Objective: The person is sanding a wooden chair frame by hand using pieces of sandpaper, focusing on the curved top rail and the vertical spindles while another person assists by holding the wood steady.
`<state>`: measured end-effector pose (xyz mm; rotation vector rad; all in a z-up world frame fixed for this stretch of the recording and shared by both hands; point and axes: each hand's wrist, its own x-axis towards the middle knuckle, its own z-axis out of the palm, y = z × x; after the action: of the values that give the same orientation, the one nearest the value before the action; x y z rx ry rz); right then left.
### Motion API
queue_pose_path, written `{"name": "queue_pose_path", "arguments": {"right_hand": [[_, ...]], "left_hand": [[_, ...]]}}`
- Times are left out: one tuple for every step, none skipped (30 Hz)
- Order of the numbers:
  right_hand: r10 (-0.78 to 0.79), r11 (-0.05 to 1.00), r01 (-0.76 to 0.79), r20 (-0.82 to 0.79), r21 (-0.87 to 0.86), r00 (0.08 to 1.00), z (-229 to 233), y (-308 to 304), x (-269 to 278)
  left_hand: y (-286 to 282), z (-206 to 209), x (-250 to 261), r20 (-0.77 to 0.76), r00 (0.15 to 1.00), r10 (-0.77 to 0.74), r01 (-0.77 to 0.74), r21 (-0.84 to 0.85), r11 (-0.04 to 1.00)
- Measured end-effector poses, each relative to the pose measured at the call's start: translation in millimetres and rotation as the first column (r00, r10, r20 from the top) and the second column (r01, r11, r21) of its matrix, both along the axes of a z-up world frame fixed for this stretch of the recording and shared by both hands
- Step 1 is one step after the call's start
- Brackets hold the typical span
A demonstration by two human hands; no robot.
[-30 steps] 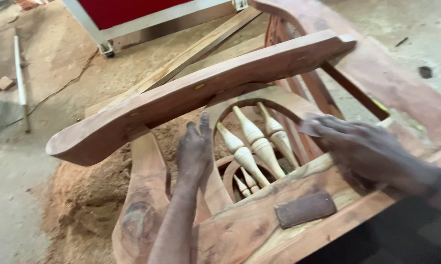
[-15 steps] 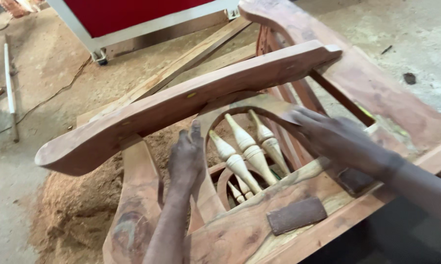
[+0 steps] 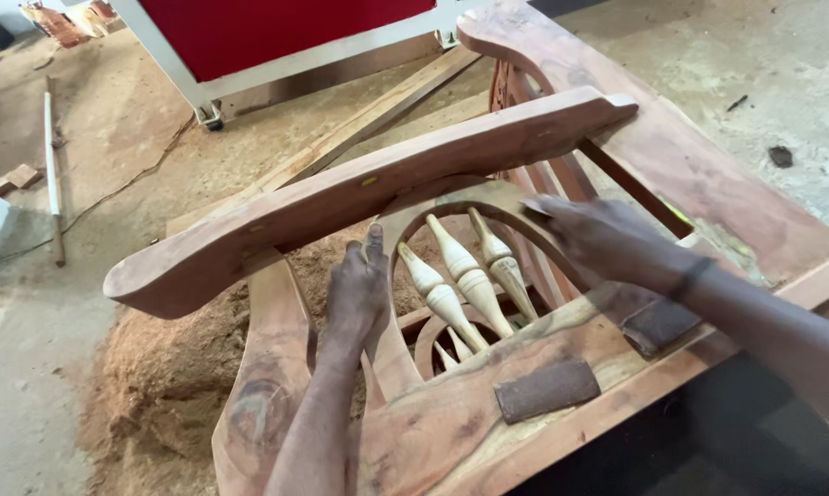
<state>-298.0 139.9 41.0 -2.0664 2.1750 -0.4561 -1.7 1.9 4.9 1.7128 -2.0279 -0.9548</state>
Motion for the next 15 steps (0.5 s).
{"name": "queue_pose_path", "arguments": {"right_hand": [[-0.051,0.982,0.055,-0.030,0.180,0.998,1.7,14.6,-11.5],[-0.100,0.929,0.117,-0.068,0.350,0.993,2.6,29.5,-25.4],[-0.054,0.973,0.034,0.079,0.230,0.995,7.5,44.4,-46.0],[0.009,0.995,-0.030,0.218,0.092,0.976,9.2,55.8,-63.4],[-0.075,0.997,0.080,0.322,-0.002,0.944,7.3,66.7,-76.7],[-0.146,0.977,0.199,0.428,-0.081,0.892,7.4,79.7,-90.6],[-0.197,0.938,0.317,0.535,-0.141,0.822,7.2,89.7,-100.5],[-0.166,0.924,0.341,0.621,-0.173,0.766,5.8,95.9,-106.7],[-0.132,0.909,0.366,0.699,-0.197,0.703,3.5,102.6,-111.0],[-0.093,0.893,0.394,0.768,-0.217,0.633,2.2,109.4,-114.7],[-0.108,0.881,0.412,0.751,-0.231,0.651,1.7,117.1,-116.7],[-0.123,0.869,0.430,0.734,-0.246,0.668,0.9,125.1,-116.4],[-0.141,0.857,0.447,0.718,-0.257,0.682,-0.3,131.2,-114.8],[-0.116,0.833,0.467,0.732,-0.297,0.671,-0.3,134.0,-113.7],[-0.092,0.806,0.489,0.746,-0.333,0.660,-1.1,135.5,-111.1]], "left_hand": [[2.2,-1.0,1.4,-0.006,1.000,0.011,-0.011,-0.021,1.000],[5.1,-2.3,2.2,-0.012,1.000,0.021,-0.021,-0.042,0.999],[4.8,-1.3,-0.7,-0.022,1.000,0.023,-0.025,-0.072,0.997],[6.7,0.1,0.5,-0.048,0.999,0.001,-0.006,-0.115,0.993],[10.8,1.5,3.5,-0.074,0.997,-0.026,0.014,-0.156,0.988],[13.9,3.2,1.0,-0.098,0.994,-0.054,0.034,-0.197,0.980],[16.2,5.8,-2.5,0.005,1.000,-0.005,0.005,-0.120,0.993],[17.4,8.7,-4.0,0.110,0.993,0.038,-0.033,-0.047,0.998],[21.1,7.2,-6.4,0.219,0.973,0.073,-0.081,0.028,0.996],[23.9,4.3,-8.4,0.195,0.980,0.032,-0.010,-0.113,0.994],[25.6,2.2,-7.6,0.175,0.984,-0.011,0.056,-0.251,0.966],[26.9,-0.2,-7.9,0.163,0.985,-0.059,0.118,-0.385,0.916],[29.6,-2.9,-8.1,0.203,0.976,-0.077,0.156,-0.414,0.897],[33.0,-4.5,-9.7,0.243,0.966,-0.093,0.195,-0.441,0.876],[38.2,-4.8,-12.7,0.285,0.952,-0.109,0.237,-0.464,0.854]]}}
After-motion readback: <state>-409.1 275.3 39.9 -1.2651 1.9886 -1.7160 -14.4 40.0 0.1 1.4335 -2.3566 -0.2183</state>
